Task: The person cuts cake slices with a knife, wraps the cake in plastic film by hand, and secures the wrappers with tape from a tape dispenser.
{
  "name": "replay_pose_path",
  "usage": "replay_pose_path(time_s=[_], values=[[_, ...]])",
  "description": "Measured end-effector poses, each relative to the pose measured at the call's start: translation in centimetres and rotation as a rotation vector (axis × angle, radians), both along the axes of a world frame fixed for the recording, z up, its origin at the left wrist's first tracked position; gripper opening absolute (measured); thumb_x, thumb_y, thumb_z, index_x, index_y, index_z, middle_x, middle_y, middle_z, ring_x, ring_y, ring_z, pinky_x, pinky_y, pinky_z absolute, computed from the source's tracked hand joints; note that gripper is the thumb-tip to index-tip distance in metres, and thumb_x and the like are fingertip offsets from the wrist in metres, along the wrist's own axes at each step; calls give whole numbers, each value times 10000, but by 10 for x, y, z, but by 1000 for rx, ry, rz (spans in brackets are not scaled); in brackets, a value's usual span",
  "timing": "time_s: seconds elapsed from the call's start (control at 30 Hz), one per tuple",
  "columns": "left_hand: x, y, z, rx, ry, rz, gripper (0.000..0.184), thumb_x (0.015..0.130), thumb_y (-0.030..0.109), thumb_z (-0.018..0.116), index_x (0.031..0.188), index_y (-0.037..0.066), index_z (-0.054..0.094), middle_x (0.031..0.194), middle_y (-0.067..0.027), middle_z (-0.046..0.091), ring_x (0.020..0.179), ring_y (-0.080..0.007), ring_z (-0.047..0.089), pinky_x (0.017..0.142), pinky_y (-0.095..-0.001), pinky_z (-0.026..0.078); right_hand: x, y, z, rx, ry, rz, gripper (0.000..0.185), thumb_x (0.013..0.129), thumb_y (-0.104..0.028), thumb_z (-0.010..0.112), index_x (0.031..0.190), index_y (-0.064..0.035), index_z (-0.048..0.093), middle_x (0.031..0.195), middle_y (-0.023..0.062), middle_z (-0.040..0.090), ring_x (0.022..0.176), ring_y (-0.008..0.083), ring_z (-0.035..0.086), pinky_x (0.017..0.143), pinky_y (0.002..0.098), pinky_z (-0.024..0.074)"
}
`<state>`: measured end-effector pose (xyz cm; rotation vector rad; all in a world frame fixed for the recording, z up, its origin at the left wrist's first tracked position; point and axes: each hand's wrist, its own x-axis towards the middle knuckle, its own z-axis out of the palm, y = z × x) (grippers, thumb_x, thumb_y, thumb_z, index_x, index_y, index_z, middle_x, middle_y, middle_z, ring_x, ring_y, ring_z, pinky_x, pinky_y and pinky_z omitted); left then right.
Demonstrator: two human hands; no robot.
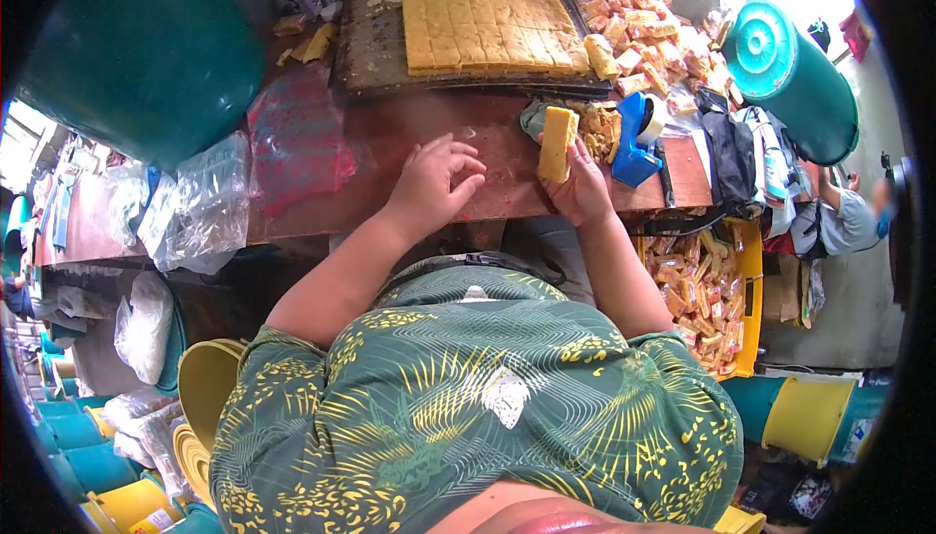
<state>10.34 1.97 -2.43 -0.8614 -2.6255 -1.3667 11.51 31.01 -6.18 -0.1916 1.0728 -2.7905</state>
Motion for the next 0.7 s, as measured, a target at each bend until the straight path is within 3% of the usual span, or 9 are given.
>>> replay_pose_path(time_s=[0.17, 0.3, 0.43, 0.7], values=[[14, 19, 55, -10, 252, 75, 128, 884, 255, 799, 995, 193, 796, 1266, -12, 681, 1454, -307, 453, 1226, -609, 217, 15, -41, 34, -28, 40, 32, 509, 1075, -232, 588, 1531, -87, 414, 1418, 141, 596, 1257, 233, 633, 1029, 411, 562], [20, 26, 65, -20, 392, 80, 137, 856, 255, 821, 987, 216, 813, 1265, 11, 677, 1477, -284, 424, 1238, -620, 151, 22, -55, 54, 10, 98, 41, 517, 1056, -216, 626, 1517, -80, 437, 1442, 140, 585, 1300, 248, 606, 1076, 411, 526], [21, 29, 66, 4, 425, 82, 154, 824, 252, 845, 972, 218, 821, 1259, 23, 677, 1475, -280, 429, 1237, -627, 136, 25, -57, 60, 96, 84, -20, 620, 1002, -207, 716, 1529, -77, 415, 1421, 109, 585, 1288, 243, 599, 1083, 431, 511], [22, 33, 67, -19, 352, 86, 173, 815, 261, 850, 976, 204, 825, 1271, 22, 670, 1485, -295, 408, 1230, -647, 125, 26, -55, 58, 120, 128, -19, 608, 978, -111, 732, 1509, -45, 442, 1443, 115, 586, 1313, 233, 587, 1120, 410, 475]])
